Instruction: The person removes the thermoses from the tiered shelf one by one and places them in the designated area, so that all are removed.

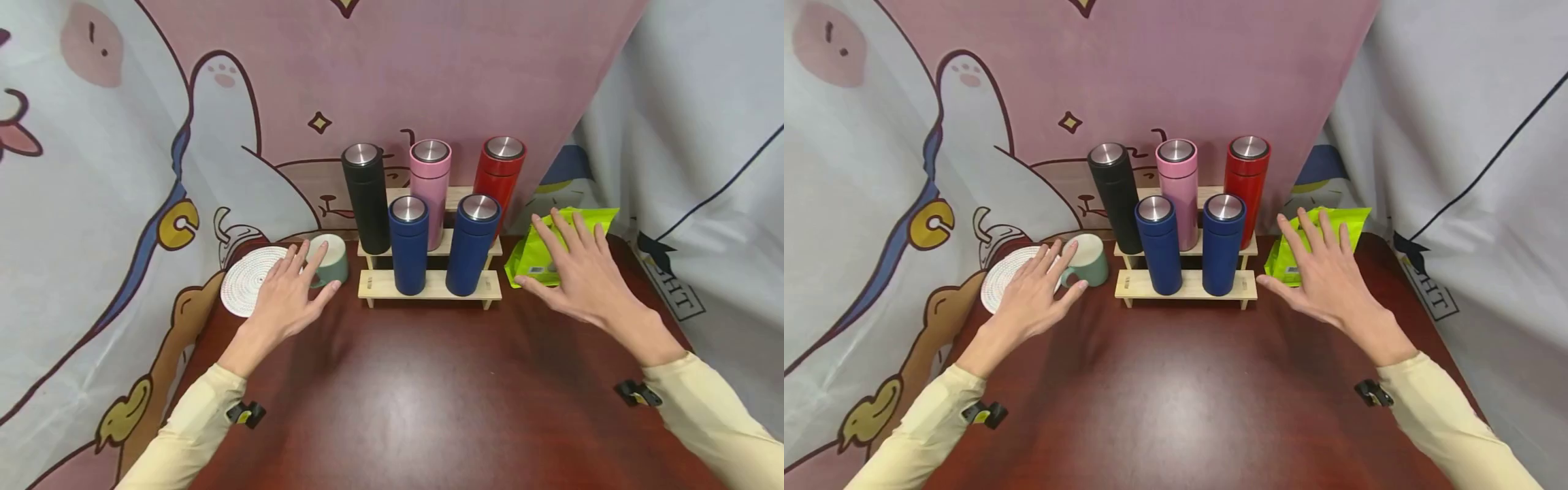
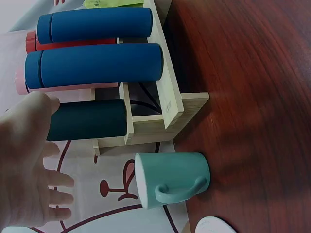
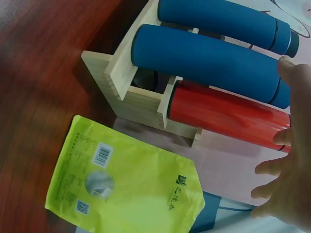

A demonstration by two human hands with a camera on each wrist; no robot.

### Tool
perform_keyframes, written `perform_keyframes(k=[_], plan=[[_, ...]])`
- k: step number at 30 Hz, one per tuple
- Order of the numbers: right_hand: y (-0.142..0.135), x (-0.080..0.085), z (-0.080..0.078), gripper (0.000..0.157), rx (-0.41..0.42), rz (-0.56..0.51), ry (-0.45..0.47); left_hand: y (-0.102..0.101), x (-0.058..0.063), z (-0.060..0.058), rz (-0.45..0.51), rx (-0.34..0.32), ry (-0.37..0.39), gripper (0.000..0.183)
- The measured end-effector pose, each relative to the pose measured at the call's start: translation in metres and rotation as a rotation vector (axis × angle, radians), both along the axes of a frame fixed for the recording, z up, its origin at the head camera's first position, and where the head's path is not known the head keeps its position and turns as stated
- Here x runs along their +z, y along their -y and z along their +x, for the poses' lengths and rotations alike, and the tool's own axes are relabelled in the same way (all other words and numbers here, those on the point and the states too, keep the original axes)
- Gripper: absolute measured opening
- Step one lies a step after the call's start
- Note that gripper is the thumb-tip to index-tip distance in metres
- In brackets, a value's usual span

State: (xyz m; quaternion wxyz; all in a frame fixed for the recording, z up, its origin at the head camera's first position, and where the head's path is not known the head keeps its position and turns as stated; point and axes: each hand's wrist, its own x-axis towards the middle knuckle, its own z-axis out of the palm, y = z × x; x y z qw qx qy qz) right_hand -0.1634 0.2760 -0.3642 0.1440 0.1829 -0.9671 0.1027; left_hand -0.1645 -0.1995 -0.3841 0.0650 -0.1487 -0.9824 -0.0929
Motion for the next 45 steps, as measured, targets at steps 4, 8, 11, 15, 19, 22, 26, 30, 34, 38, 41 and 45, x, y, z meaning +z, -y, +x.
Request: perform_keyframes(k=[4, 8, 11, 15, 19, 22, 26, 30, 34, 38, 41, 45], plan=[[-0.002, 0.007, -0.004, 0.1, -0.025, -0.016, 0.013, -0.002, -0.005, -0.004, 0.025, -0.003, 0.004, 0.075], [-0.005, 0.014, -0.008, 0.1, -0.036, -0.037, 0.004, -0.005, -0.011, -0.008, 0.072, -0.001, 0.017, 0.071], [-0.007, 0.018, -0.011, 0.099, -0.03, -0.071, -0.012, -0.009, -0.016, -0.01, 0.112, 0.01, 0.041, 0.068], [-0.007, 0.022, -0.017, 0.097, -0.03, -0.138, -0.04, -0.015, -0.024, -0.013, 0.163, 0.025, 0.09, 0.063], [-0.002, 0.027, -0.024, 0.095, -0.054, -0.192, -0.063, -0.021, -0.034, -0.016, 0.222, 0.036, 0.129, 0.061], [0.002, 0.031, -0.03, 0.094, -0.07, -0.227, -0.075, -0.025, -0.043, -0.019, 0.278, 0.04, 0.144, 0.06], [0.007, 0.036, -0.039, 0.095, -0.083, -0.275, -0.075, -0.03, -0.055, -0.023, 0.377, 0.047, 0.189, 0.057], [0.012, 0.041, -0.048, 0.095, -0.084, -0.339, -0.049, -0.033, -0.071, -0.029, 0.496, 0.055, 0.249, 0.054], [0.017, 0.047, -0.057, 0.096, -0.075, -0.392, -0.026, -0.038, -0.089, -0.035, 0.58, 0.08, 0.288, 0.054], [0.025, 0.053, -0.066, 0.096, -0.061, -0.447, -0.019, -0.044, -0.101, -0.039, 0.629, 0.11, 0.3, 0.058], [0.032, 0.058, -0.073, 0.096, -0.055, -0.486, -0.008, -0.049, -0.11, -0.042, 0.636, 0.134, 0.298, 0.06], [0.041, 0.064, -0.081, 0.097, -0.059, -0.516, 0.013, -0.056, -0.12, -0.044, 0.65, 0.162, 0.313, 0.066]])
